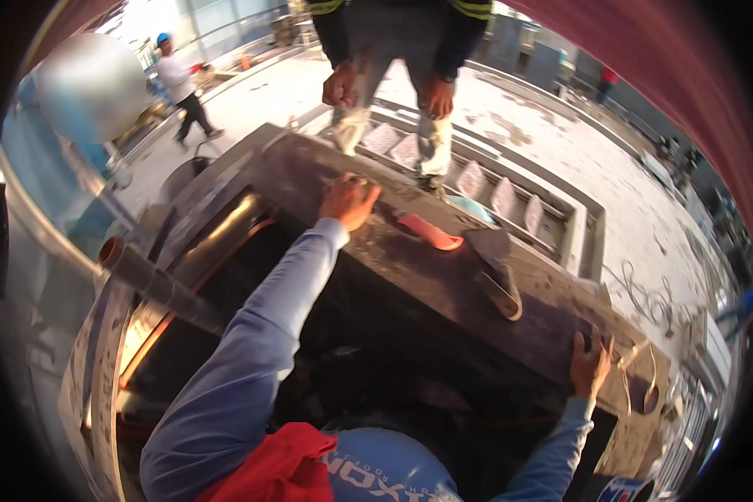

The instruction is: The person measures a metal beam with a ruler, marks it, and then uses an angle grinder to cut the beam. The person handles the beam and the grinder with both hands while working on a construction site.

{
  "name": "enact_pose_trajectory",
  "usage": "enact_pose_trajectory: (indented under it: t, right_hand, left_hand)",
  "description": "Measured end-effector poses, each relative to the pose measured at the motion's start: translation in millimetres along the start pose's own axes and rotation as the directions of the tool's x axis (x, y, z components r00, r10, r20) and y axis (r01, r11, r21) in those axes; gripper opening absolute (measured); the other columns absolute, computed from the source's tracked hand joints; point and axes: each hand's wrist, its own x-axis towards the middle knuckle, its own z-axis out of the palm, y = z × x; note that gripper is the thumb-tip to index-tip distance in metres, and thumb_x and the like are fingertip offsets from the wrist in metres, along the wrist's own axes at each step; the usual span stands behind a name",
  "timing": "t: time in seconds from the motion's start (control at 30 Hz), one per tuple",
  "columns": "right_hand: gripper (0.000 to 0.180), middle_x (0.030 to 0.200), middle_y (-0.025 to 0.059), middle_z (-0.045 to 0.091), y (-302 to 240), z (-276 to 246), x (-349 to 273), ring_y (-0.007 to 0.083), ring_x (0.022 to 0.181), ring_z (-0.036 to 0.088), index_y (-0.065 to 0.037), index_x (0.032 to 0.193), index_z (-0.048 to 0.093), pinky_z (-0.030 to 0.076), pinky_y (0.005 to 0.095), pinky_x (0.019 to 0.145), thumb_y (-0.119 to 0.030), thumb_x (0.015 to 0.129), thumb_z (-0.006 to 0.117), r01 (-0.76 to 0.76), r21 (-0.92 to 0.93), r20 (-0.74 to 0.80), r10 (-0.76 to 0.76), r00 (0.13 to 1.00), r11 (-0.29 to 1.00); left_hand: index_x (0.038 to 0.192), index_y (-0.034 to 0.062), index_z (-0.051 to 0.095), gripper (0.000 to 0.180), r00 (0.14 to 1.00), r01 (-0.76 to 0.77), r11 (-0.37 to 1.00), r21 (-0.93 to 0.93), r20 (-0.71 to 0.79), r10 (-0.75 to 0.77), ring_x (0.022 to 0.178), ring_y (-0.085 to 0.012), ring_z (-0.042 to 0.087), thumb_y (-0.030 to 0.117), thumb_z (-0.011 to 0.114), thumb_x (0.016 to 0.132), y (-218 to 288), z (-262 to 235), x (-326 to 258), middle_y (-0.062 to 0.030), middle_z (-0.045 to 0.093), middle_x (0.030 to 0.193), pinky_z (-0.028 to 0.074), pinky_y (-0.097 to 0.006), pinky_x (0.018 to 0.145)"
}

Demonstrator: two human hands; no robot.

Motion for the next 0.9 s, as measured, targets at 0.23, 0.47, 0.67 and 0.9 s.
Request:
enact_pose_trajectory:
  t: [0.23, 0.47, 0.67, 0.9]
  right_hand:
    - [0.045, 0.118, 0.0262, 0.067, 29.6, 25.1, 24.8, 0.0445, 0.112, 0.064, 0.006, 0.128, 0.069, 0.050, 0.0503, 0.100, -0.029, 0.100, 0.068, 0.118, 0.089, -0.026, -0.116, 0.993, 0.989]
    - [0.045, 0.121, 0.0283, 0.066, 36.6, 19.3, 33.0, 0.0461, 0.111, 0.065, 0.007, 0.128, 0.069, 0.052, 0.0507, 0.098, -0.030, 0.102, 0.066, 0.065, 0.054, 0.045, -0.067, 0.997, 0.996]
    - [0.048, 0.109, 0.0246, 0.065, 48.6, 54.9, 51.7, 0.0423, 0.093, 0.067, 0.007, 0.132, 0.067, 0.055, 0.0482, 0.082, -0.032, 0.104, 0.065, 0.208, 0.067, -0.065, -0.204, 0.977, 0.976]
    - [0.044, 0.103, 0.0172, 0.062, -3.7, -9.5, 1.0, 0.0269, 0.076, 0.058, 0.008, 0.123, 0.065, 0.047, 0.0404, 0.065, -0.032, 0.103, 0.066, 0.175, 0.476, -0.307, -0.023, 0.951, 0.862]
  left_hand:
    - [0.156, 0.0067, 0.050, 0.080, 0.993, 0.104, 0.993, -0.055, 0.053, -0.101, 0.158, -0.0382, 0.031, 0.067, 0.028, 0.108, -8.0, -11.2, -2.7, -0.0225, 0.035, 0.169, 0.020, -0.058, 0.129]
    - [0.147, 0.0062, 0.057, 0.076, 0.986, 0.135, 0.967, -0.216, -0.068, -0.152, 0.149, -0.0405, 0.042, 0.068, 0.040, 0.106, 3.4, -13.9, 0.5, -0.0237, 0.045, 0.158, 0.030, -0.059, 0.124]
    - [0.136, 0.0002, 0.063, 0.055, 0.863, -0.036, 0.643, -0.765, -0.348, -0.366, 0.130, -0.0382, 0.060, 0.047, 0.054, 0.108, -38.1, -16.1, -13.9, -0.0237, 0.059, 0.139, 0.046, -0.048, 0.110]
    - [0.136, 0.0013, 0.063, 0.036, 0.860, -0.084, 0.691, -0.718, -0.402, -0.313, 0.122, -0.0364, 0.061, 0.012, 0.060, 0.102, -6.5, -10.1, -280.6, -0.0194, 0.062, 0.132, 0.048, -0.042, 0.105]
